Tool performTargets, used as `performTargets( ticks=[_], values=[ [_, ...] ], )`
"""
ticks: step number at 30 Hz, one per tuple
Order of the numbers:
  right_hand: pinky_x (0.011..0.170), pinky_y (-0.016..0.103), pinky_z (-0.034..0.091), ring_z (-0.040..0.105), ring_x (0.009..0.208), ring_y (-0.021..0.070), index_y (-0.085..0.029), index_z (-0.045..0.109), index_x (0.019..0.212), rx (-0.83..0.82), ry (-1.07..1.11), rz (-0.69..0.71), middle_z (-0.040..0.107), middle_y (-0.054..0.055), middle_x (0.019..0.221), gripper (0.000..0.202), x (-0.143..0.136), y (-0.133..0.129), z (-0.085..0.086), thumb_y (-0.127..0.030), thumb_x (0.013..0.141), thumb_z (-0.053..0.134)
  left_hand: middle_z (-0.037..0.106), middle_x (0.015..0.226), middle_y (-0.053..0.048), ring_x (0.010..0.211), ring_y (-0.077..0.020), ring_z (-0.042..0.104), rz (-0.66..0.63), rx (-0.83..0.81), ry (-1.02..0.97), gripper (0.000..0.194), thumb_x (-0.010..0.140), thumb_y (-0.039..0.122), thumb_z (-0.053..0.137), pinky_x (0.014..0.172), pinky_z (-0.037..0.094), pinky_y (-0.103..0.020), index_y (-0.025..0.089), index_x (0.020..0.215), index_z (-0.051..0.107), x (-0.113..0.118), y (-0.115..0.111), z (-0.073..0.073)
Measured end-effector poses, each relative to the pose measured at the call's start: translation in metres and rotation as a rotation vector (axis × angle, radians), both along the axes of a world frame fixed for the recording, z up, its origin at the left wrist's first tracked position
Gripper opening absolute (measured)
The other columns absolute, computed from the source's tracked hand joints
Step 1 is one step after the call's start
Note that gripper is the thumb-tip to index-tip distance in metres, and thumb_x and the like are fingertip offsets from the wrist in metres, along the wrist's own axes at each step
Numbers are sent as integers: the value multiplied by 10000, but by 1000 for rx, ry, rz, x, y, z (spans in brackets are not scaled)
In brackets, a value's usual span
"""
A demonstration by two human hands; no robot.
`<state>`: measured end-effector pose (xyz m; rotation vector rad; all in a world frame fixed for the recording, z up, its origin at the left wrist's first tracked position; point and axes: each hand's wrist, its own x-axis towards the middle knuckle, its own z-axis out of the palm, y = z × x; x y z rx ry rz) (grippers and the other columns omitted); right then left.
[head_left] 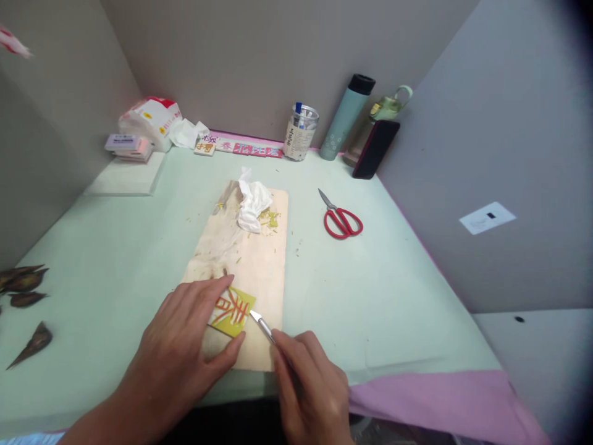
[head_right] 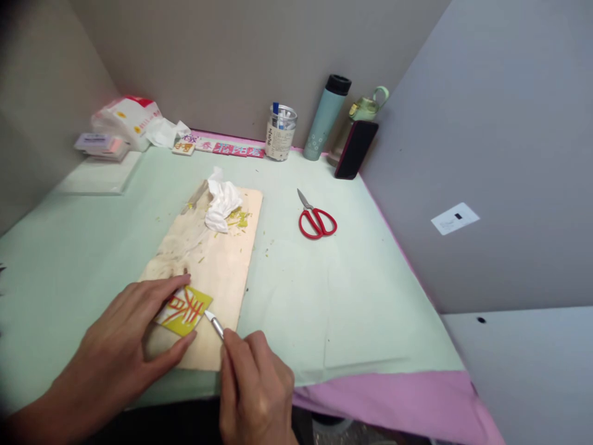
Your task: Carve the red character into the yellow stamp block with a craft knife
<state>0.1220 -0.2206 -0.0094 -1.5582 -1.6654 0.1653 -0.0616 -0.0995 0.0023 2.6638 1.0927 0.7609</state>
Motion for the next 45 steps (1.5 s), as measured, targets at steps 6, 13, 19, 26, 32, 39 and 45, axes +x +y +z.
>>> performTargets(
  ticks=[6, 13, 19, 26, 32, 39, 45],
  values=[
    [543, 245, 528, 649, 612, 168, -129, 645, 1304, 24, -31, -30, 662, 64, 800, 324, -2, 0, -2, -40, 1007, 549, 626, 1233, -183, 1104, -367, 613, -6, 13, -3, 493, 989, 313, 539, 944, 490, -512, 102, 1423, 440, 0, 0, 0],
    [538, 237, 541, 649, 607, 163, -143, 627, 1327, 19, -67, -26, 661, 60, 798, 337, 0, 2, -4, -49, 1014, 544, 620, 1245, -173, 1118, -364, 607, 16, -2, -6, 508, 989, 333, 539, 958, 492, -517, 142, 1443, 410, 1, -1, -3],
    [543, 241, 541, 657, 607, 163, -142, 642, 1315, 26, -49, -51, 668, 61, 801, 328, -3, 1, -4, -52, 1014, 547, 631, 1224, -178, 1098, -367, 618, 9, 14, 0, 503, 986, 324, 541, 927, 512, -516, 131, 1434, 419, 2, 0, -2],
    [517, 227, 523, 642, 586, 157, -138, 676, 1239, 34, -36, -74, 645, 49, 772, 276, -5, 5, 0, -58, 1009, 546, 621, 1222, -192, 1092, -370, 610, -1, 17, -13, 486, 975, 304, 536, 933, 503, -526, 106, 1409, 439, 2, -1, -1],
    [530, 220, 510, 653, 626, 153, -167, 679, 1236, -3, 25, -90, 642, 40, 796, 281, -4, 5, 2, -61, 1007, 557, 624, 1206, -186, 1081, -369, 607, 0, 14, -18, 497, 968, 293, 553, 920, 507, -524, 105, 1414, 437, 3, 0, -2],
    [542, 223, 513, 661, 645, 156, -188, 701, 1189, -29, 71, -112, 642, 35, 792, 268, -6, 7, 4, -72, 1007, 541, 626, 1207, -183, 1069, -369, 612, 14, 15, -22, 488, 970, 302, 541, 916, 507, -529, 124, 1411, 430, 3, -1, -3],
    [552, 223, 506, 648, 657, 155, -196, 690, 1190, -40, 85, -102, 636, 39, 805, 263, -5, 9, 6, -69, 1016, 539, 624, 1199, -189, 1080, -372, 610, 7, 30, -31, 499, 960, 283, 555, 925, 504, -528, 96, 1410, 443, 2, -2, -3]
  ],
)
